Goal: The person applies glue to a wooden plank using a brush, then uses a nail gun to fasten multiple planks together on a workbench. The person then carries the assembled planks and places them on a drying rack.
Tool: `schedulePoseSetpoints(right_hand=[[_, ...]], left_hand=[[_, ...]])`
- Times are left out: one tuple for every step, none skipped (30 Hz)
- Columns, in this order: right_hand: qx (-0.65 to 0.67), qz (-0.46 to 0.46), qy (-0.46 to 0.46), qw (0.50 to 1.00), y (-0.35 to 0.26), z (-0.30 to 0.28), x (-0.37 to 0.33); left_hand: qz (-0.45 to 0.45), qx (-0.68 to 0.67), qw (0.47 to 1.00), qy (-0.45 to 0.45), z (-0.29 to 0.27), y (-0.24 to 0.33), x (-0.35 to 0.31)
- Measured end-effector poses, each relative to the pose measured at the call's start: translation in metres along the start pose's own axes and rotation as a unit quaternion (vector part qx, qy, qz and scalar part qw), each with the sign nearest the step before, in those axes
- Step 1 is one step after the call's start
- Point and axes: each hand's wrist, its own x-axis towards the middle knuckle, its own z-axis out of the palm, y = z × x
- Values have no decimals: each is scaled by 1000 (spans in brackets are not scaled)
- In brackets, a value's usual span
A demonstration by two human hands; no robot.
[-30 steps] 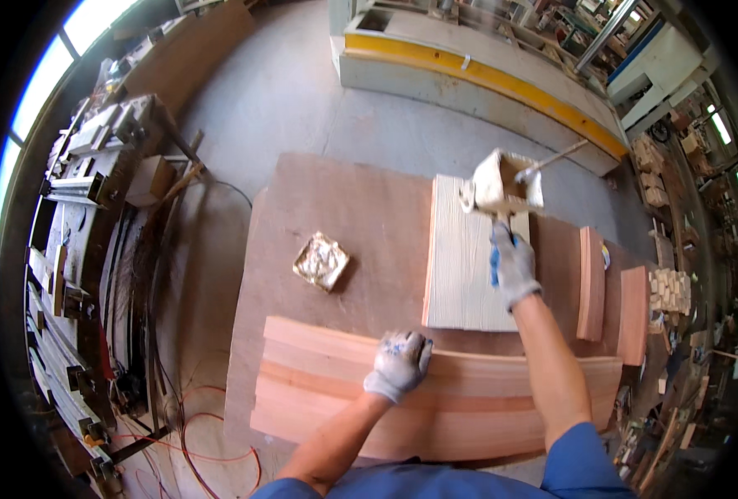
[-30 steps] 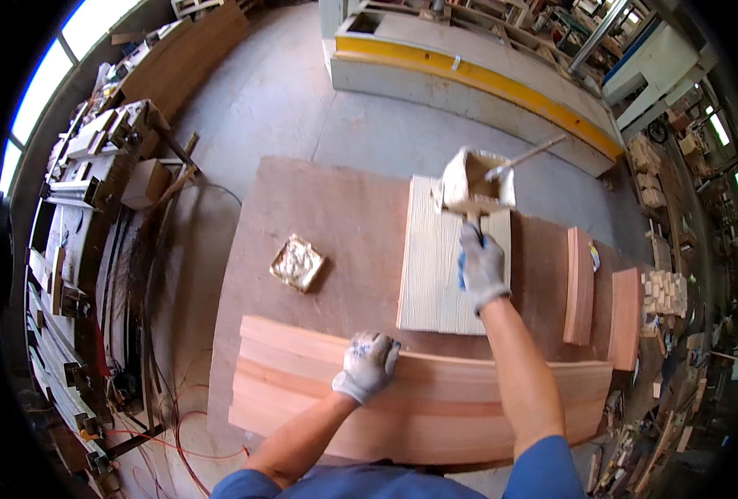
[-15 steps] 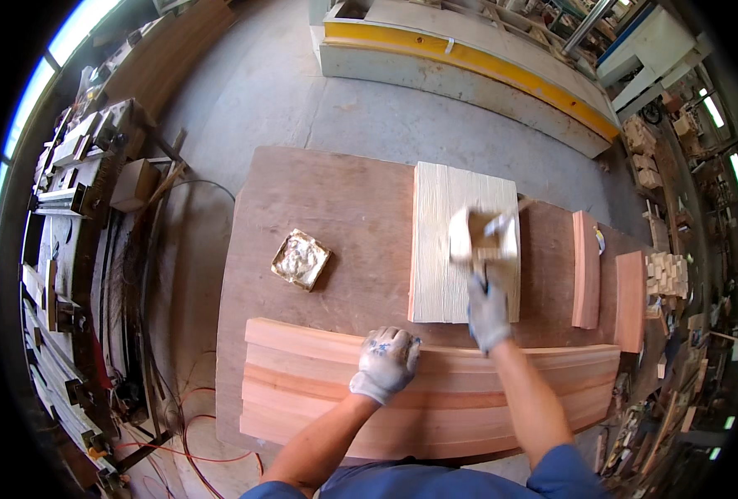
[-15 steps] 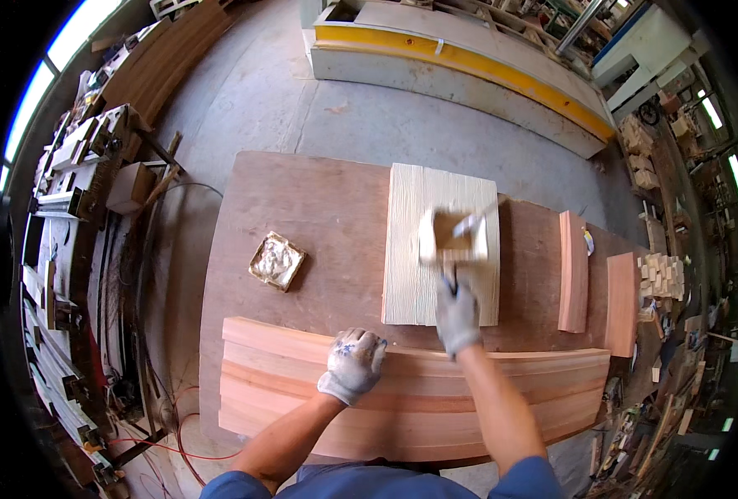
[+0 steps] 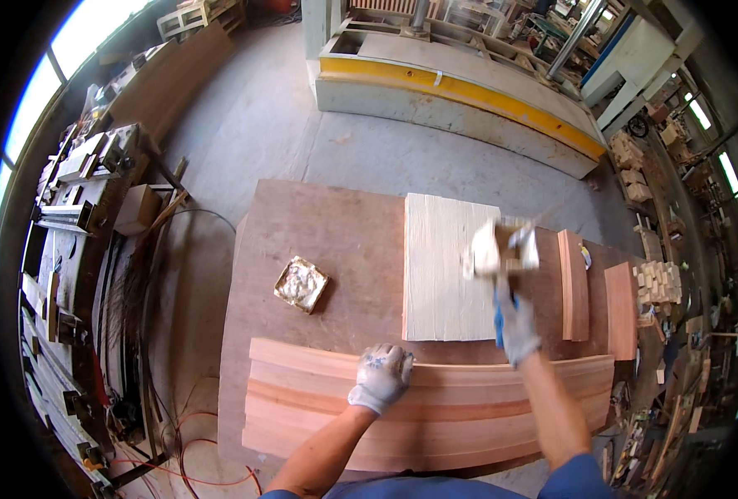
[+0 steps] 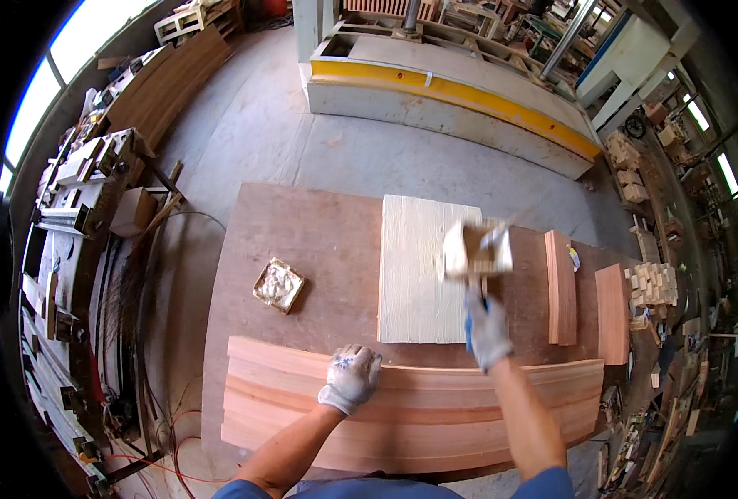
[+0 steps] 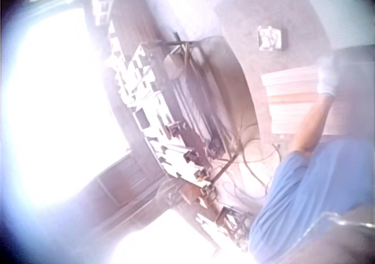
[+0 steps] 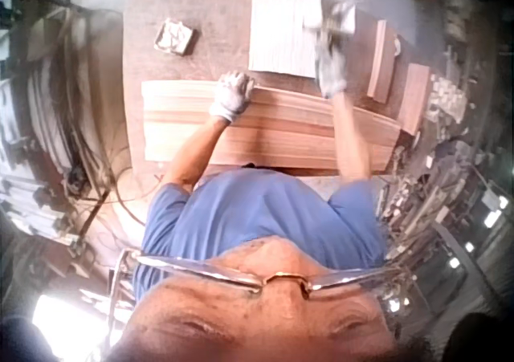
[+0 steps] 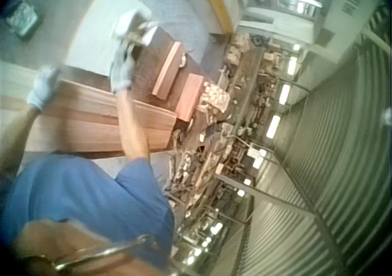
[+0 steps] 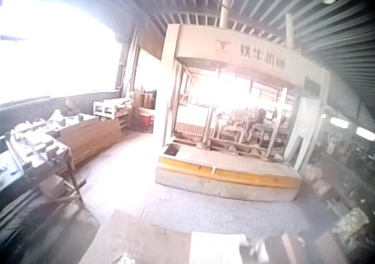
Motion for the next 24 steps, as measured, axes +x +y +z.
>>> schedulePoseSetpoints(right_hand=[[-15, 44, 24, 999, 9, -11, -36], [-16, 69, 38, 997, 26, -22, -66], [-17, 95, 50, 994, 39, -29, -88], [-35, 114, 57, 991, 40, -29, -106], [-51, 131, 62, 988, 39, -25, -121], [-68, 148, 65, 984, 41, -23, -128], [-91, 113, 61, 988, 58, -25, -117], [-110, 78, 61, 989, 86, -28, -95], [-130, 43, 54, 989, 89, -21, -84], [-159, 45, 66, 984, 85, -11, -64], [-123, -15, 58, 991, 91, -2, -31], [-181, -93, 70, 977, 112, -3, 20], [-114, -67, 39, 991, 92, 14, 55], [-69, -63, 32, 995, 78, 23, 97], [-88, -111, 76, 987, 74, 17, 147], [-65, -122, 77, 987, 52, 24, 183], [-99, -137, 87, 982, 23, 29, 210], [-82, -103, 71, 989, -13, 42, 217], [-189, -93, 116, 971, -33, 26, 239], [-106, -57, 100, 988, -43, 36, 231], [-23, -21, 85, 996, -60, 43, 215], [-1, -30, 75, 997, -68, 39, 196], [17, -34, 63, 997, -65, 35, 171], [32, -33, 56, 997, -57, 23, 142]], left_hand=[[3, 1, 1000, -10, 2, 1, 1], [3, 4, 1000, -21, 4, 2, 0], [5, 3, 1000, -22, 5, 3, 1], [7, 2, 1000, -25, 4, 4, 0], [9, 4, 1000, -27, 3, 4, 1], [7, 6, 1000, -26, 4, 4, 1], [2, 8, 1000, -24, 5, 4, -1], [2, 9, 1000, -25, 5, 5, -1], [1, 15, 1000, -24, 5, 3, -2], [-1, 22, 1000, -23, 5, 1, -4], [-5, 29, 999, -22, 4, -1, -6], [-6, 30, 999, -25, 4, 0, -7], [-13, 36, 999, -22, 2, -3, -8], [-12, 40, 999, -22, 2, -2, -8], [1, 28, 999, -25, 5, 3, -4], [7, 22, 999, -22, 6, 4, -2], [11, 17, 1000, -17, 7, 3, 0], [6, 20, 1000, -15, 6, 1, -2], [13, 15, 1000, -21, 9, 4, -1], [7, 18, 1000, -18, 8, 1, -1], [13, 26, 1000, -10, 8, -2, 0], [19, 30, 999, -5, 7, -4, 2], [20, 32, 999, -2, 5, -5, 0], [14, 35, 999, -4, 4, -4, -1]])
